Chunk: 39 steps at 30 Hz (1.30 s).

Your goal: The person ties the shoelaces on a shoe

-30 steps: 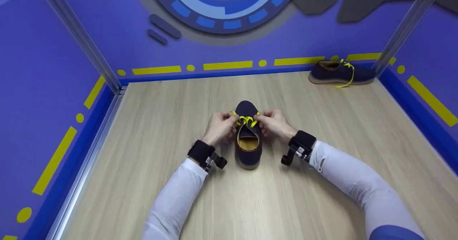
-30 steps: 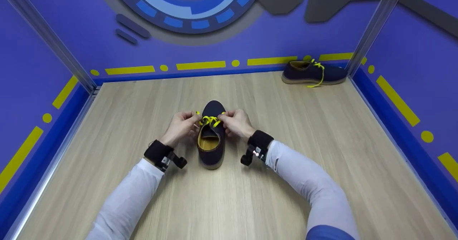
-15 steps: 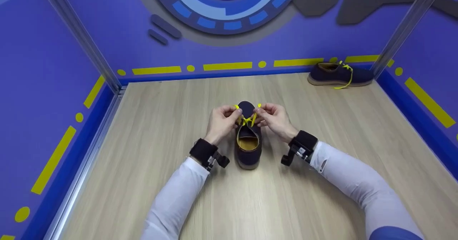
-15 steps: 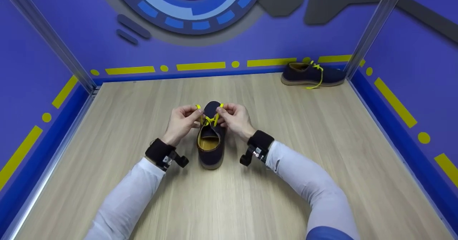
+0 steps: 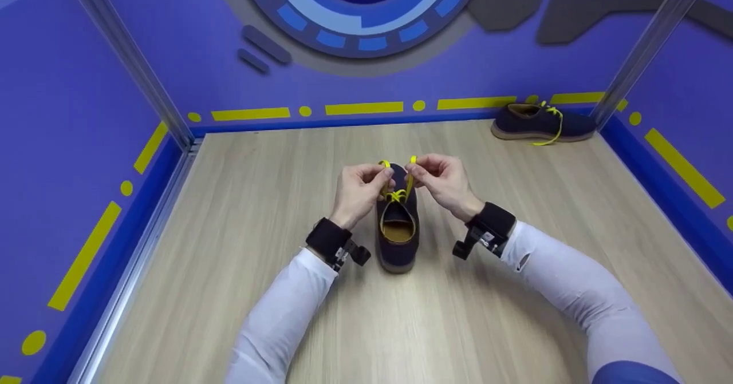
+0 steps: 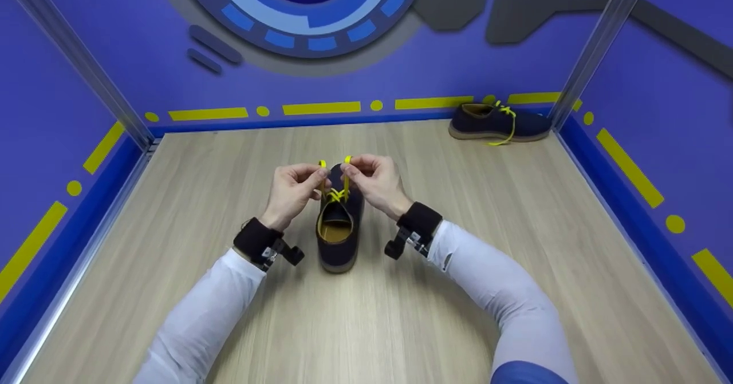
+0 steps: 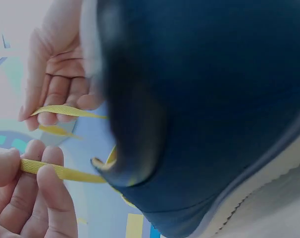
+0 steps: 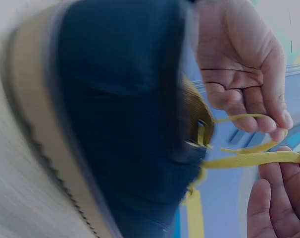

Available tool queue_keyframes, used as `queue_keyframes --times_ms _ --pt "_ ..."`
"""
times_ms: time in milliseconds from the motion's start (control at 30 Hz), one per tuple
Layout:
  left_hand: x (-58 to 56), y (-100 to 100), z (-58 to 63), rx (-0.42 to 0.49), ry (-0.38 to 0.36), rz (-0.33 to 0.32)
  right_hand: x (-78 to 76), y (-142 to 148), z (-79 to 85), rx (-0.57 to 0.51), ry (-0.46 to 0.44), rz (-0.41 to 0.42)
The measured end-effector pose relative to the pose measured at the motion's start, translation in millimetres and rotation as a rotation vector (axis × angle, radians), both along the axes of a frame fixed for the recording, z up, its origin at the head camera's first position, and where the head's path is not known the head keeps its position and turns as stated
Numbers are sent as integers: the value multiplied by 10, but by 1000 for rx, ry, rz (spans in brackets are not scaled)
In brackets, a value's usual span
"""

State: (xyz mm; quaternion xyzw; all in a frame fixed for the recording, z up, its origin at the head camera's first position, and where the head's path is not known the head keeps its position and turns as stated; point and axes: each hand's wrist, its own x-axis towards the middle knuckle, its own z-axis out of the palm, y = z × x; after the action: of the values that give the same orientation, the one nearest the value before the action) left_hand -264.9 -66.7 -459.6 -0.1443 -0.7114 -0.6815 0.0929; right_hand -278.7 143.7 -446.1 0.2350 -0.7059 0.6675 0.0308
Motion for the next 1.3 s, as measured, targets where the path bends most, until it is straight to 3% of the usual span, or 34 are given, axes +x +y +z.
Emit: queue_keyframes --times_ms 167,300,500,833,1067,1200,1300 --pt "15 33 10 -41 16 -7 119 -11 177 3 80 25" --pt "16 85 40 -65 42 -11 105 -8 198 -14 111 36" --pt "7 134 52 -28 74 -50 93 -22 259 -14 156 34" --pt "-15 109 34 -38 76 -85 84 -40 314 -1 240 50" --pt "-18 111 72 -163 103 -142 77 -61 336 -23 253 79" --pt "-16 100 106 -254 129 -154 -52 -47 209 -26 276 60" --pt "-9 103 125 -272 139 -177 -154 -53 104 -28 304 35"
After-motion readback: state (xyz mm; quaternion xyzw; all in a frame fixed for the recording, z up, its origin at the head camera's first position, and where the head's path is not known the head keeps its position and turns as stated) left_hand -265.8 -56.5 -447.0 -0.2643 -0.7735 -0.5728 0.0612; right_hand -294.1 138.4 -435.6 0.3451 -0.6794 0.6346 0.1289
